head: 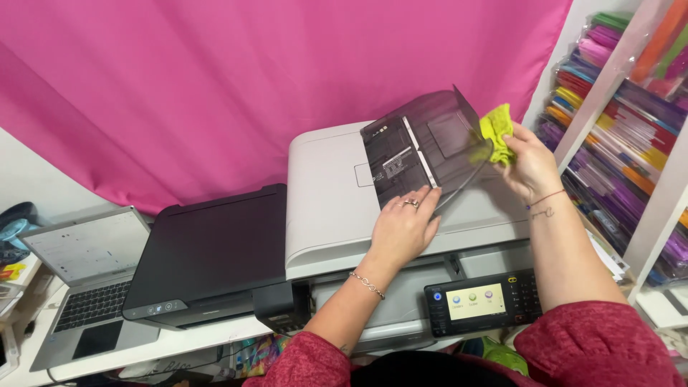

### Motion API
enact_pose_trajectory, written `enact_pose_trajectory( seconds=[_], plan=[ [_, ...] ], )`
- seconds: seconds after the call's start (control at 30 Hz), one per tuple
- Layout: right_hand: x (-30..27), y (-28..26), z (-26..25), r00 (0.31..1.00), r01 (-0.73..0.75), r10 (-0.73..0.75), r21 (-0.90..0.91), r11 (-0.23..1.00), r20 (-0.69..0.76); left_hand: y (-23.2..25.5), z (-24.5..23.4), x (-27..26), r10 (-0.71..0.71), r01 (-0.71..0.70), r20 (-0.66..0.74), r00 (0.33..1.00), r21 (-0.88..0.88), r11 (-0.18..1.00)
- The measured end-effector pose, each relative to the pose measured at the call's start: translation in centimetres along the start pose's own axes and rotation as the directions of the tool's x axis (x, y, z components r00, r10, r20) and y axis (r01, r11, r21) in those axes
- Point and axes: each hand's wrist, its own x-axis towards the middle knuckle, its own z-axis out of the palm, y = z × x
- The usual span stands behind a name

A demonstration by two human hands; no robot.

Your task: Cleaning and maintaining printers and a workspace at a desk.

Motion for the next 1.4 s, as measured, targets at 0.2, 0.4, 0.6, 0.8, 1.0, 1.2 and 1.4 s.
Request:
enact_pose_trajectory(
  seconds=[0.2, 0.4, 0.6, 0.8, 1.0, 1.2, 1.4],
  plan=[
    [-0.8, -7.5, 1.6, 1.000, 0.008, -0.008, 0.247, 0.969, 0.000, -1.1, -2.2, 1.1, 0.024, -0.030, -0.082, 0.996, -0.069, 0.997],
    [-3.4, -13.2, 4.1, 0.999, 0.030, -0.042, 0.484, 0.874, 0.014, -2.6, -4.8, 1.3, 0.032, -0.051, -0.162, 0.986, -0.114, 0.992],
    [-6.0, -16.1, 4.9, 0.996, 0.023, -0.076, 0.675, 0.738, 0.050, -2.8, -6.0, 1.4, 0.003, -0.043, -0.233, 0.972, -0.168, 0.985],
    [-10.9, -17.9, 6.6, 0.992, 0.013, -0.108, 0.823, 0.567, 0.059, -2.6, -6.5, 2.0, -0.025, -0.052, -0.308, 0.951, -0.238, 0.970],
    [-9.2, -13.2, 8.6, 0.984, 0.083, -0.172, 0.722, 0.687, 0.050, -2.1, -6.3, 2.2, -0.003, -0.081, -0.347, 0.938, -0.229, 0.970],
    [-3.6, -18.5, 7.3, 0.932, 0.329, -0.293, 0.839, 0.433, -0.215, -1.9, -6.1, 2.0, -0.036, -0.045, -0.346, 0.938, -0.222, 0.974],
    [2.1, -13.4, 9.8, 0.932, 0.299, -0.361, 0.619, 0.726, -0.026, -2.6, -5.5, 1.7, -0.044, -0.038, -0.320, 0.946, -0.245, 0.969]
  ],
)
